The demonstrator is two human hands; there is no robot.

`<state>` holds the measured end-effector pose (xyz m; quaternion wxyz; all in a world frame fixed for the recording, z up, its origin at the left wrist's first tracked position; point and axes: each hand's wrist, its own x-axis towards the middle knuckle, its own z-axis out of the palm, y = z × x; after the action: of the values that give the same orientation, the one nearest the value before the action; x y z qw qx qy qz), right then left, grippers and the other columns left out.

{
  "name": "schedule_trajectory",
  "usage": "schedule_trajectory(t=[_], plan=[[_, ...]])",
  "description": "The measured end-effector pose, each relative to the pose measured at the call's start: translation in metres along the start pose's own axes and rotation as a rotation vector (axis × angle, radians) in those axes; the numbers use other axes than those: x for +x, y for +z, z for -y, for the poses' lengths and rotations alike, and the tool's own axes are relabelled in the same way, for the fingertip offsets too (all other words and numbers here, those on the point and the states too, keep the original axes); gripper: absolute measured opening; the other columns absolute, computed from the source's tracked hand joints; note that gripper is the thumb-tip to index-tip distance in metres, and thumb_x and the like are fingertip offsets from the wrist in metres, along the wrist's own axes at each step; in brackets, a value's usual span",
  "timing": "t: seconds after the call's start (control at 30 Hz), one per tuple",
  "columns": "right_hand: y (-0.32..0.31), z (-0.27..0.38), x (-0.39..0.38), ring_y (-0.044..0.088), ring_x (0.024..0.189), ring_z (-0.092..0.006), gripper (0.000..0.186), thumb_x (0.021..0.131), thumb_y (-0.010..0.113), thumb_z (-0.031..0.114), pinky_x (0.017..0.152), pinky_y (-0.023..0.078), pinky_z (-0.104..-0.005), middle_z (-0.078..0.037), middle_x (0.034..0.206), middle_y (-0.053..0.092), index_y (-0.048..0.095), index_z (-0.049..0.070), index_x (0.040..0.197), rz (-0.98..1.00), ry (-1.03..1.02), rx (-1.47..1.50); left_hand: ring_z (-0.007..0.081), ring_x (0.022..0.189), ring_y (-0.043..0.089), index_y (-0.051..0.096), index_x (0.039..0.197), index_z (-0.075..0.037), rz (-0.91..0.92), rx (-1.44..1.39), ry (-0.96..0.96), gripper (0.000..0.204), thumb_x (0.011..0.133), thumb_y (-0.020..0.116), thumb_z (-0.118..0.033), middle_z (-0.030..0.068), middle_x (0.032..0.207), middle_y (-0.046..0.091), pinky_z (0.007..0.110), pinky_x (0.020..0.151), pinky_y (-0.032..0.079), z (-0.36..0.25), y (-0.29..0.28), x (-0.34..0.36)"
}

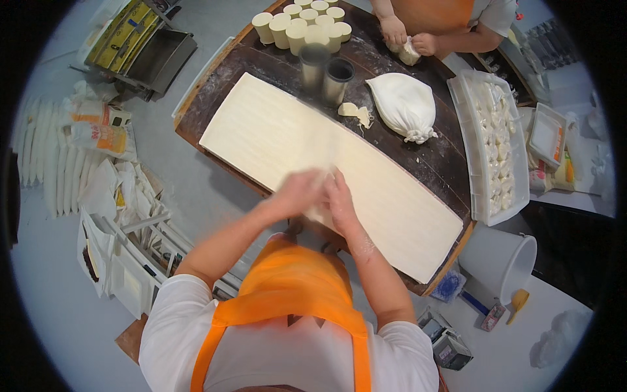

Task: The person retrieves a sheet of dough from a machine and places it on a wooden table. They brush flour onto the dough, then use a cylindrical cutter to cut out multiple round pieces, stacking them on the table.

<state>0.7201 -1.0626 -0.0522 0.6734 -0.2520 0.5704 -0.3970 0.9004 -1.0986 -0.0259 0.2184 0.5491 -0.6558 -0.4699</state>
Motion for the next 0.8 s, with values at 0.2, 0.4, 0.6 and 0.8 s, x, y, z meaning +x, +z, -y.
schedule_trajectory(t=[0.2,0.4,0.6,0.8], plan=[[-0.076,0.011,-0.025,0.074,0.108,-0.0277,0.047,0.103,0.068,0.015,0.096,0.062,-0.0429,-0.014,0.122,0.074,0.059,-0.003,0.145,-0.421,0.000,0.141,0.0337,0.153,0.049,0.053,0.157,-0.003,-0.275,0.426,0.510,0.072,0.098,0.074,-0.039,0.0225,0.160,0.055,0.052,0.126,0.037,0.038,0.000,0.057],[-0.115,-0.009,-0.067,0.071,0.118,-0.0317,0.043,0.105,0.062,0.010,0.100,0.061,-0.0477,-0.017,0.133,0.069,0.055,-0.003,0.146,-0.506,-0.027,0.235,0.0281,0.170,0.017,0.027,0.173,-0.004,-0.188,0.711,0.247,0.097,0.104,0.060,-0.063,0.0177,0.181,0.024,0.059,0.137,0.006,0.115,-0.096,0.150],[-0.078,0.012,-0.059,0.070,0.122,-0.0311,0.045,0.107,0.060,0.009,0.103,0.060,-0.0473,-0.016,0.136,0.068,0.052,-0.004,0.149,-0.510,-0.039,0.229,0.0284,0.171,0.011,0.023,0.173,0.000,-0.316,0.941,-0.028,0.094,0.109,0.047,-0.064,0.0170,0.184,0.016,0.065,0.134,0.001,0.133,-0.182,0.155],[-0.030,0.043,-0.037,0.070,0.121,-0.0280,0.043,0.108,0.060,0.010,0.103,0.060,-0.0450,-0.014,0.136,0.068,0.053,-0.003,0.148,-0.372,-0.066,0.310,0.0296,0.171,0.014,0.022,0.174,-0.002,0.151,0.732,0.258,0.104,0.100,0.061,-0.065,0.0164,0.183,0.019,0.065,0.135,0.003,0.112,-0.071,0.063]])
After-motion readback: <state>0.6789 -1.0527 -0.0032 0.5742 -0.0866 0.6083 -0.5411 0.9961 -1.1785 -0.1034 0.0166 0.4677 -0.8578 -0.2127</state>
